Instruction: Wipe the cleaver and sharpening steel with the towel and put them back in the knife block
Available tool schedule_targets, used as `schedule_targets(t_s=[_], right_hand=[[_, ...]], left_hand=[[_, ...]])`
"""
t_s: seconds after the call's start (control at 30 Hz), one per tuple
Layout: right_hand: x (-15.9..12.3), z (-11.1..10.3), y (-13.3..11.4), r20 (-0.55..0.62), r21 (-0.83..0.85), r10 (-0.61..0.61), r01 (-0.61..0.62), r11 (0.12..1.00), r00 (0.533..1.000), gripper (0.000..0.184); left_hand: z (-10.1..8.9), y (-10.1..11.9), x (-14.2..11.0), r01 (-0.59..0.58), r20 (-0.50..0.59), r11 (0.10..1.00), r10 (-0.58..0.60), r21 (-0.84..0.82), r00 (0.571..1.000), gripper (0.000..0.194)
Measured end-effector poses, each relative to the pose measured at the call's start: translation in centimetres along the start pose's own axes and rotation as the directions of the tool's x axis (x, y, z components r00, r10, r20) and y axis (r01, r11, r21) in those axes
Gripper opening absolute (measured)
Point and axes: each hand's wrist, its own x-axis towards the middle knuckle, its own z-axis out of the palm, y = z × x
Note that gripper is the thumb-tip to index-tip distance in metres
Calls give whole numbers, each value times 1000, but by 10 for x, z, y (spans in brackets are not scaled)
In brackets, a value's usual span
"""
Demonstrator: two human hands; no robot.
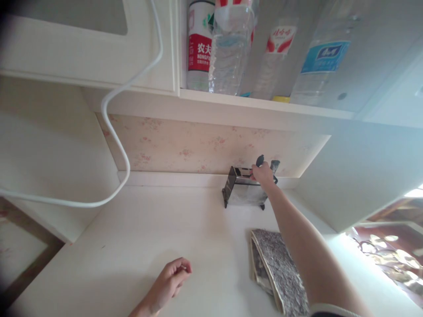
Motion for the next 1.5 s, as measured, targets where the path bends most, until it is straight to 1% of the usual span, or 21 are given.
schedule_targets(t_s=[0.1, 0.2, 0.27, 0.4, 0.5, 0.6, 0.77, 0.9, 1.03, 1.13, 1.27, 1.33, 1.4, 1.43, 1.5], right_hand=[[-2, -2, -5, 24, 35, -24, 23, 999, 999, 34], [-3, -9, -16, 29, 78, -66, 64, 995, 997, 30], [-2, -19, -27, 8, 100, -110, 108, 989, 994, 29], [-3, -46, -50, -31, 131, -210, 212, 968, 977, 30], [-6, -63, -61, -41, 148, -250, 253, 956, 967, 29], [-11, -72, -63, -36, 174, -255, 258, 950, 966, 29], [-9, -76, -62, -69, 230, -243, 252, 940, 968, 29], [-3, -81, -74, -112, 270, -249, 271, 924, 962, 28], [-2, -93, -85, -148, 352, -271, 307, 884, 951, 31], [-7, -102, -83, -155, 435, -287, 326, 840, 945, 29], [-27, -109, -73, -136, 540, -335, 353, 764, 933, 22], [-45, -112, -69, -153, 565, -398, 410, 716, 905, 21], [-69, -114, -66, -203, 530, -471, 500, 685, 859, 23], [-83, -114, -64, -222, 484, -499, 539, 689, 838, 24], [-114, -112, -57, -215, 346, -532, 573, 743, 819, 26]], left_hand=[[-1, -3, 2, -5, 15, 1000, 5, -12, 1000, 8], [-2, -4, 4, -9, 25, 1000, 10, -25, 1000, 7], [-2, -4, 4, -11, 24, 999, 12, -32, 1000, 7], [-2, -4, 3, -5, 12, 1000, 5, -28, 1000, 10], [-1, -3, 2, 6, 9, 1000, -5, -18, 1000, 12], [0, -2, 2, -4, 11, 1000, 4, -14, 1000, 11], [0, 0, 2, -7, 6, 1000, 7, -20, 1000, 10], [-1, 0, 3, -13, 39, 998, 15, -62, 999, 8], [-3, 1, 2, -16, 53, 996, 21, -92, 998, 10], [-3, 4, 0, -12, 53, 996, 17, -86, 998, 11], [-2, 6, -1, 2, 41, 999, 0, -48, 999, 10], [-1, 6, -1, -2, 29, 999, 4, -46, 1000, 10], [-1, 8, -3, -12, 26, 999, 13, -51, 1000, 12], [0, 9, -4, -11, 33, 998, 13, -56, 999, 14], [3, 15, -9, 6, 61, 996, -1, -88, 998, 22]])
